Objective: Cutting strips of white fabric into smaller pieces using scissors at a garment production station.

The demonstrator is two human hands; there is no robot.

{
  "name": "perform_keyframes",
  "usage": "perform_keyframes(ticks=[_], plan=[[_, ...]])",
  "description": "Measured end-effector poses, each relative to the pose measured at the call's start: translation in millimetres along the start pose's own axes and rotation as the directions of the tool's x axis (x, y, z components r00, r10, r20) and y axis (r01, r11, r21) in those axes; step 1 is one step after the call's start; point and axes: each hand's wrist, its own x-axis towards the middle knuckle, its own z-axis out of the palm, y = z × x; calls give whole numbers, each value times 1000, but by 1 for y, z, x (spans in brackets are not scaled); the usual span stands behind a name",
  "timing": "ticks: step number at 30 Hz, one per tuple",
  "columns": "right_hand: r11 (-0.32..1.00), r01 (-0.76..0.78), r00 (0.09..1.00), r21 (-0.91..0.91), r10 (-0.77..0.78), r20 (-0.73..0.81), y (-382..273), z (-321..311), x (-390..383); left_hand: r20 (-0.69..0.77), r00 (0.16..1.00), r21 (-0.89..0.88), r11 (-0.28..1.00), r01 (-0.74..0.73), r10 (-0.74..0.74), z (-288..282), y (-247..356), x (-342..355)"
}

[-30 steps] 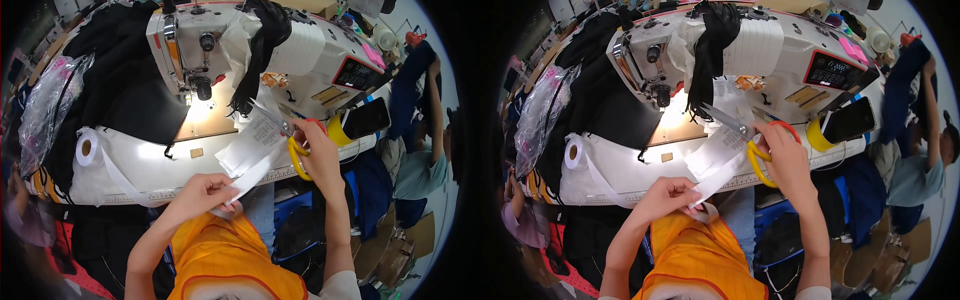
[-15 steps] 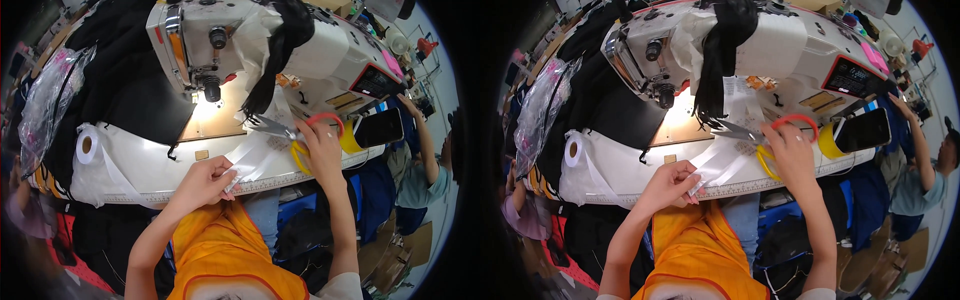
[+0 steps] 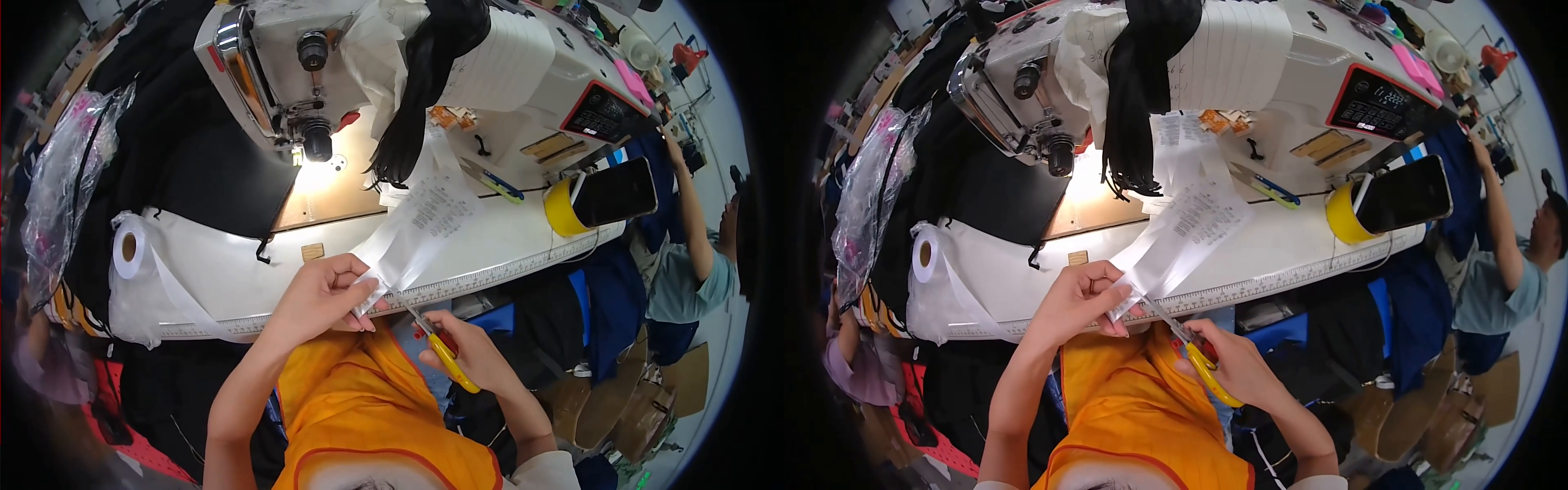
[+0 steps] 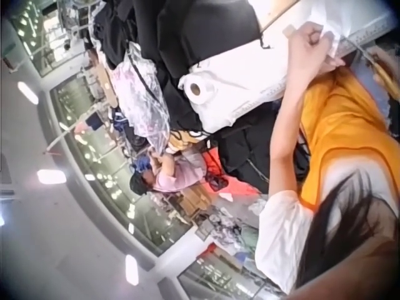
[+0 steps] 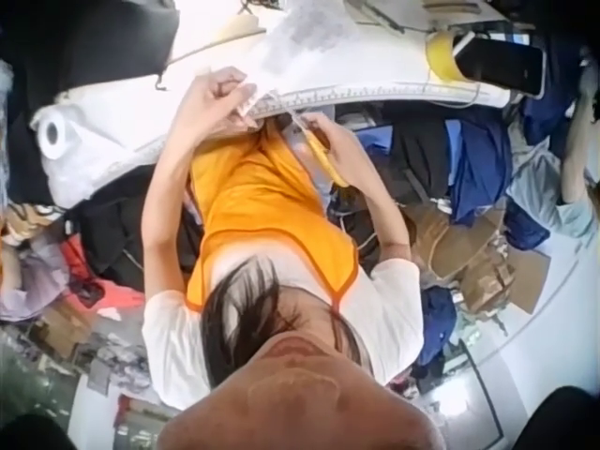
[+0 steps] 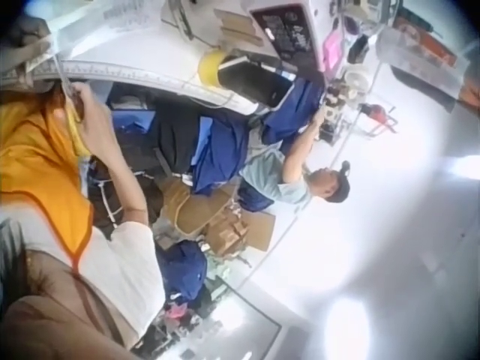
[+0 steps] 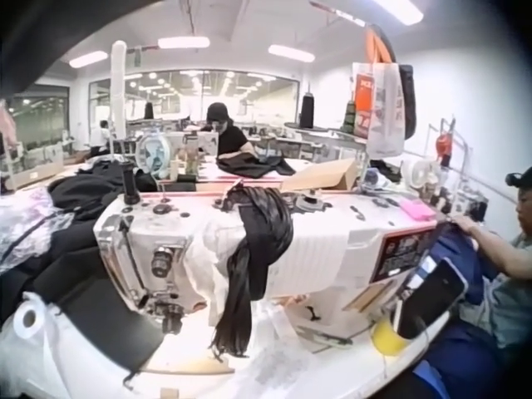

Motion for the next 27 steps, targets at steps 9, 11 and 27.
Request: perform_keyframes(ticks=[9, 11, 27], plan=[[996, 91, 995, -15, -91, -30, -4, 1, 13, 26, 999, 11, 1000, 18, -18, -2, -2, -2], [991, 131, 989, -29, -133, -71, -3, 2, 14, 26, 1000, -3, 1000, 9, -9, -3, -4, -2], [943, 328, 733, 49, -222, -643, -17, -28, 42, 156, 988, 12, 1000, -9, 7, 5, -1, -21]])
